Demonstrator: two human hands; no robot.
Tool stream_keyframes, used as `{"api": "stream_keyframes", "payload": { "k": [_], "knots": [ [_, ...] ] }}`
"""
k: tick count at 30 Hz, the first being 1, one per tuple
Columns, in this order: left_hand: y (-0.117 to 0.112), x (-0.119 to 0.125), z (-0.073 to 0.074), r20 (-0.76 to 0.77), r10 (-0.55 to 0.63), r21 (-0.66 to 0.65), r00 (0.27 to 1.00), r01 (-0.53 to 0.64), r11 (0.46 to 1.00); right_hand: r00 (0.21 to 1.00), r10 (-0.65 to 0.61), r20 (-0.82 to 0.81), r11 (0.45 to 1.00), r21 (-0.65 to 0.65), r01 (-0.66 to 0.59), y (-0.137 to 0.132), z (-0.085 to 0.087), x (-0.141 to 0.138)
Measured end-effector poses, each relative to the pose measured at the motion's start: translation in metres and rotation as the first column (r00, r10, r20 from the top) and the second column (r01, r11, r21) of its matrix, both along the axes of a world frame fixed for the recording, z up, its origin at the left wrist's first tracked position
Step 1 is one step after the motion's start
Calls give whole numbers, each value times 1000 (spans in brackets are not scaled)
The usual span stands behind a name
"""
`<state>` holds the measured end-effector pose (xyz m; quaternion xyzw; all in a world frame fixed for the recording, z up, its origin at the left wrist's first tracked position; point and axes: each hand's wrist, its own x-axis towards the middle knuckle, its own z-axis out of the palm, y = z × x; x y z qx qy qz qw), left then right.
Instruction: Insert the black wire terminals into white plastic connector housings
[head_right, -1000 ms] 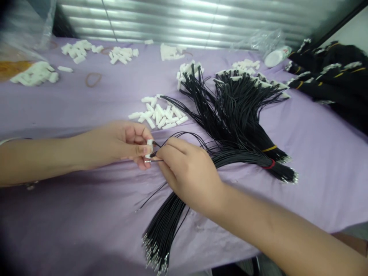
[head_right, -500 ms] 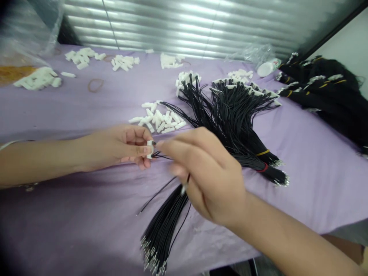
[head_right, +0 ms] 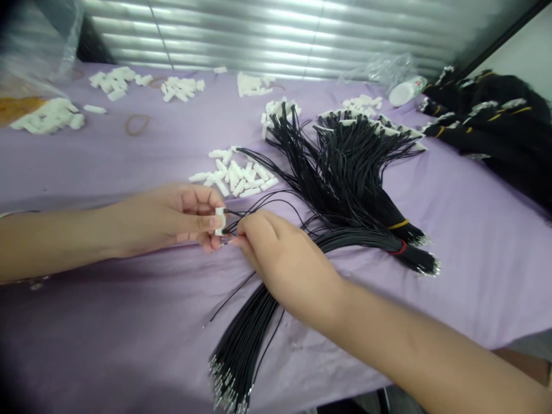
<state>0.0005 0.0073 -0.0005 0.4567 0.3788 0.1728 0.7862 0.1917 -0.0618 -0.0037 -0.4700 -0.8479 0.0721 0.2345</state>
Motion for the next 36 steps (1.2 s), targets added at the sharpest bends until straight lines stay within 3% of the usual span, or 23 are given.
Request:
{"api": "stream_keyframes", "payload": {
  "k": [11, 18, 28, 36],
  "knots": [
    [2, 1, -3, 28, -4, -3, 1000, 4, 1000, 998, -51, 40, 982, 183, 43, 4, -6, -3],
    [2, 0, -3, 22, 2, -8, 1000, -2, 1000, 996, -70, 52, 982, 178, 60, 3, -5, -3],
    [3, 0, -3, 58, 10, -53, 998, -7, 999, 992, 14, 125, 970, 240, -44, 4, -1, -2],
    [5, -1, -5, 87, -7, -65, 996, 13, 998, 997, 24, 78, 965, 259, -43, 6, -2, -4]
  ]
}}
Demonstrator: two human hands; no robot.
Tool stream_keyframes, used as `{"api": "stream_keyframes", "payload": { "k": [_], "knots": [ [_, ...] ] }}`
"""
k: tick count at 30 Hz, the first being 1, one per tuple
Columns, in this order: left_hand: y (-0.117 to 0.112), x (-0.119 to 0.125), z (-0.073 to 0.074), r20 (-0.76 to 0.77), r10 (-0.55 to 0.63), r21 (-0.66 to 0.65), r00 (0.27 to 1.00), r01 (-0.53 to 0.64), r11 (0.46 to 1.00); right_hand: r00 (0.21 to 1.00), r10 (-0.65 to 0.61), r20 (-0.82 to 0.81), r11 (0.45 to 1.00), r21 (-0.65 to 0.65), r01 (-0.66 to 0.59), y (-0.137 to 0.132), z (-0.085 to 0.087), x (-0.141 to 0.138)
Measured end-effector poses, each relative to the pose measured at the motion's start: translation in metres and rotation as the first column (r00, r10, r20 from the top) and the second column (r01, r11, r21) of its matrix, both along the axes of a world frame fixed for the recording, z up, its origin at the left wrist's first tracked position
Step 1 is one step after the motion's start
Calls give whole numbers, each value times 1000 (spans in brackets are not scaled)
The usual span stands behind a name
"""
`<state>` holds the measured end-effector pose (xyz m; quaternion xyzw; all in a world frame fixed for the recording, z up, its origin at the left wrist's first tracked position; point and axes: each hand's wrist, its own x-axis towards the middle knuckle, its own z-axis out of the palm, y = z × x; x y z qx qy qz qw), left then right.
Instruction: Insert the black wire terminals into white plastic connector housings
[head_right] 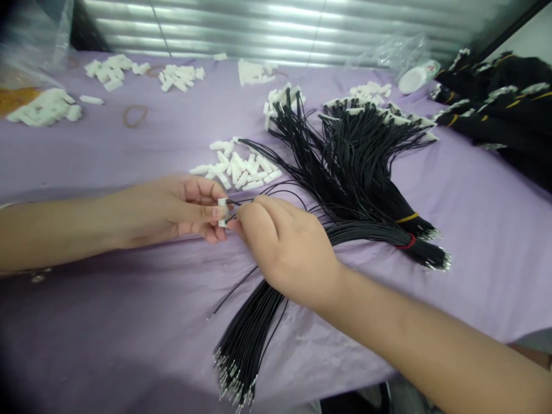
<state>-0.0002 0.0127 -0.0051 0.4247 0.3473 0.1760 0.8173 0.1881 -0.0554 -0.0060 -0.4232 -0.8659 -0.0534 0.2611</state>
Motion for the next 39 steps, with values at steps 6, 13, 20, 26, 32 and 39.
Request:
{"api": "stream_keyframes", "payload": {
  "k": [6, 13, 20, 26, 32, 39],
  "knots": [
    [1, 1, -1, -8, 11, 3, 1000, -11, 1000, 999, -21, -39, 998, 52, 23, 2, -5, 0],
    [0, -1, -3, 10, 18, 0, 1000, -18, 1000, 997, -69, -44, 997, 33, 71, 1, -4, -3],
    [0, 1, -2, -1, 34, -2, 999, -34, 999, 998, -58, -37, 997, 49, 60, -1, -1, -1],
    [-1, 1, -1, -6, 52, -9, 999, -52, 999, 998, -70, 5, 998, -10, 70, -1, 0, 2],
    [-1, 1, -1, -7, 56, -7, 998, -56, 998, 999, -28, 22, 999, -23, 29, 0, 2, 3],
    [-1, 1, -1, -17, 27, 24, 999, -27, 999, 998, -53, 21, 998, 13, 53, 1, 0, 1]
  ]
}}
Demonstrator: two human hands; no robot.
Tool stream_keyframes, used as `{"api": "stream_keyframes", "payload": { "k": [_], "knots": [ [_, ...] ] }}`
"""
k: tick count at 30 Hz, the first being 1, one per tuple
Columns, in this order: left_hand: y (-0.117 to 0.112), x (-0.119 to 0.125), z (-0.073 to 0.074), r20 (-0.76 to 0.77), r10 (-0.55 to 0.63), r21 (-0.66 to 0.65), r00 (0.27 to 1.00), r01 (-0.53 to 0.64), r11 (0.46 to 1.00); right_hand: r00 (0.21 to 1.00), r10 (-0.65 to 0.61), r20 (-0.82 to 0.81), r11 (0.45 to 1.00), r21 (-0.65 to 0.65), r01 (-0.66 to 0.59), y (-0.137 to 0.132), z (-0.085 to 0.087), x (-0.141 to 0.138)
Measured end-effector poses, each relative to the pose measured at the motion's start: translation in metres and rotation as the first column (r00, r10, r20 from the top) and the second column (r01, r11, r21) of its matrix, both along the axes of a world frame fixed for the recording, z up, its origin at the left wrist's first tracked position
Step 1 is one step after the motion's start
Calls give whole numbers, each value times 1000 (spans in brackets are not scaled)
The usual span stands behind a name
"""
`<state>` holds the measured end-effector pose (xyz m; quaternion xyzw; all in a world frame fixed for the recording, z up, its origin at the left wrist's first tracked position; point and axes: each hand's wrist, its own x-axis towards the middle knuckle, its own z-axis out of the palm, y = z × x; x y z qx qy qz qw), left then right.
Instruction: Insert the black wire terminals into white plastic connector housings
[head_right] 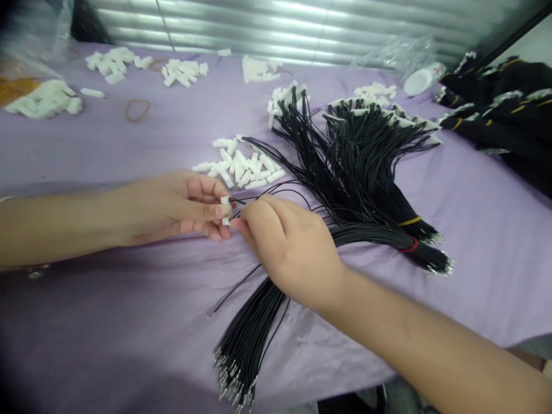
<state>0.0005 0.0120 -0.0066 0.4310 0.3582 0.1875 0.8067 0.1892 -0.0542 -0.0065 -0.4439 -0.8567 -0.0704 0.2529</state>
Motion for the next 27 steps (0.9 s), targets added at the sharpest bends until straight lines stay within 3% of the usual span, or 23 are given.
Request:
{"api": "stream_keyframes", "payload": {
  "k": [8, 13, 18, 20, 22, 24, 25, 27],
  "knots": [
    [0, 0, 2, -12, 12, 1, 1000, -12, 1000, 997, 78, -13, 997, -14, -79, 4, -5, -2],
    [0, 0, 0, -22, -5, 18, 1000, 6, 1000, 999, 45, 2, 998, -46, -45, 6, -7, -4],
    [-2, 0, 3, -8, -2, 51, 1000, 2, 999, 991, 109, 79, 993, -49, -105, -2, 20, 3],
    [-3, 0, 5, -5, -6, 49, 1000, 6, 999, 989, 130, 73, 984, -136, -119, -10, 34, 6],
    [-3, 0, 7, -9, -19, 40, 1000, 19, 999, 962, 262, 80, 920, -322, -224, -17, 42, 8],
    [-3, -2, 7, -5, -36, 47, 999, 36, 998, 886, 455, 93, 785, -511, -350, -21, 43, 10],
    [-3, -2, 7, -3, -43, 57, 999, 43, 997, 848, 522, 94, 725, -573, -383, -23, 41, 10],
    [-3, -2, 7, 1, -56, 77, 998, 56, 995, 819, 569, 81, 664, -633, -398, -23, 34, 10]
  ]
}}
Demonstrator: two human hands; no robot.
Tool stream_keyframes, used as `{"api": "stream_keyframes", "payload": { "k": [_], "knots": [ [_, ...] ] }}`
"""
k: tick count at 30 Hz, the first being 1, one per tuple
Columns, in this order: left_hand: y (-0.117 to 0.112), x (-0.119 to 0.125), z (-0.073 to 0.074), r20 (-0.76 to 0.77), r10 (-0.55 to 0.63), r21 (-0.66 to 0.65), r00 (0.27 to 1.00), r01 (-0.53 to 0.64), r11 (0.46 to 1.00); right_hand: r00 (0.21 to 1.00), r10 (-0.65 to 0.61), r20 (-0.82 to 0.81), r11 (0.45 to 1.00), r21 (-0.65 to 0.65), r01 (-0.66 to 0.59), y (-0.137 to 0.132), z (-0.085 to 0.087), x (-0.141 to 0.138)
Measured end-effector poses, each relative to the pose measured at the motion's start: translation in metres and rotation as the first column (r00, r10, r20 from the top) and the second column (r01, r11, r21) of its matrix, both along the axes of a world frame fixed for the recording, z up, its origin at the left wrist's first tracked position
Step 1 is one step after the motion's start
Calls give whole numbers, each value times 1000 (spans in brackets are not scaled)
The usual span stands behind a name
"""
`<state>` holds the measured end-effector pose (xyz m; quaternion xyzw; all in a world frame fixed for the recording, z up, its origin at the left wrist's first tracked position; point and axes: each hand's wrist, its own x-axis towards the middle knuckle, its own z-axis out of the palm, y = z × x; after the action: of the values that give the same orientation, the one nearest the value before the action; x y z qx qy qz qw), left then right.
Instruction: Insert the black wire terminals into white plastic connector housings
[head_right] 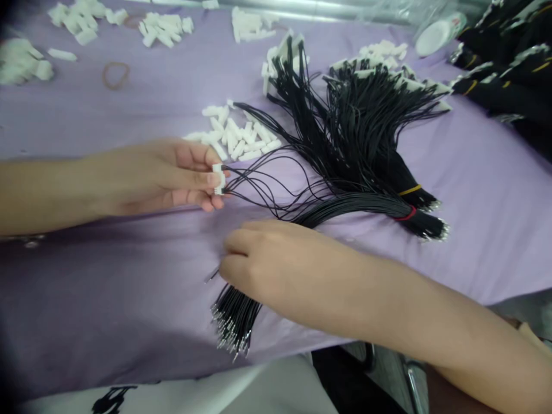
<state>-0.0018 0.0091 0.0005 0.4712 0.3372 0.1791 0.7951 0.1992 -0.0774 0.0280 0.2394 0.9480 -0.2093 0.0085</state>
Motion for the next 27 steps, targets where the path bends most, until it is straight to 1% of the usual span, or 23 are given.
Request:
{"api": "stream_keyframes", "payload": {
  "k": [2, 5, 7, 9, 11, 13, 16, 18, 20, 23, 24, 27],
  "knots": [
    [0, 2, 2, -14, -6, 9, 1000, 6, 1000, 1000, -19, -13, 999, -30, 19, 0, -5, 0],
    [-2, 7, 9, -72, 20, 2, 997, -20, 1000, 998, -49, -32, 997, -60, 47, 0, -9, 1],
    [-3, 10, 15, -132, 36, -7, 991, -38, 999, 999, -34, -33, 997, -76, 31, -1, -9, 2],
    [-4, 12, 21, -177, 23, -12, 984, -26, 1000, 999, -26, -37, 995, -101, 22, -1, -7, 3],
    [-4, 11, 22, -169, 7, -13, 986, -10, 1000, 996, -66, -64, 986, -160, 55, -1, -5, 3],
    [-3, 10, 18, -142, 15, -28, 990, -19, 999, 980, -162, -112, 960, -249, 131, 2, -1, 4],
    [-1, 6, 7, -69, 30, -48, 997, -33, 998, 923, -310, -226, 908, -357, 218, 8, 5, 3],
    [2, 3, 0, -19, 27, -45, 999, -28, 999, 873, -373, -314, 880, -418, 226, 12, 6, 2],
    [4, 2, -4, 24, 28, -41, 999, -27, 999, 832, -412, -372, 851, -483, 206, 15, 6, 0],
    [4, 1, -5, 39, 32, -60, 999, -30, 998, 792, -457, -405, 815, -547, 190, 15, 6, -2],
    [4, 1, -4, 37, 36, -67, 999, -33, 997, 776, -481, -408, 803, -560, 203, 15, 6, -3],
    [0, 0, -3, 45, 49, -69, 998, -45, 997, 694, -602, -395, 744, -593, 308, 13, 7, -5]
  ]
}}
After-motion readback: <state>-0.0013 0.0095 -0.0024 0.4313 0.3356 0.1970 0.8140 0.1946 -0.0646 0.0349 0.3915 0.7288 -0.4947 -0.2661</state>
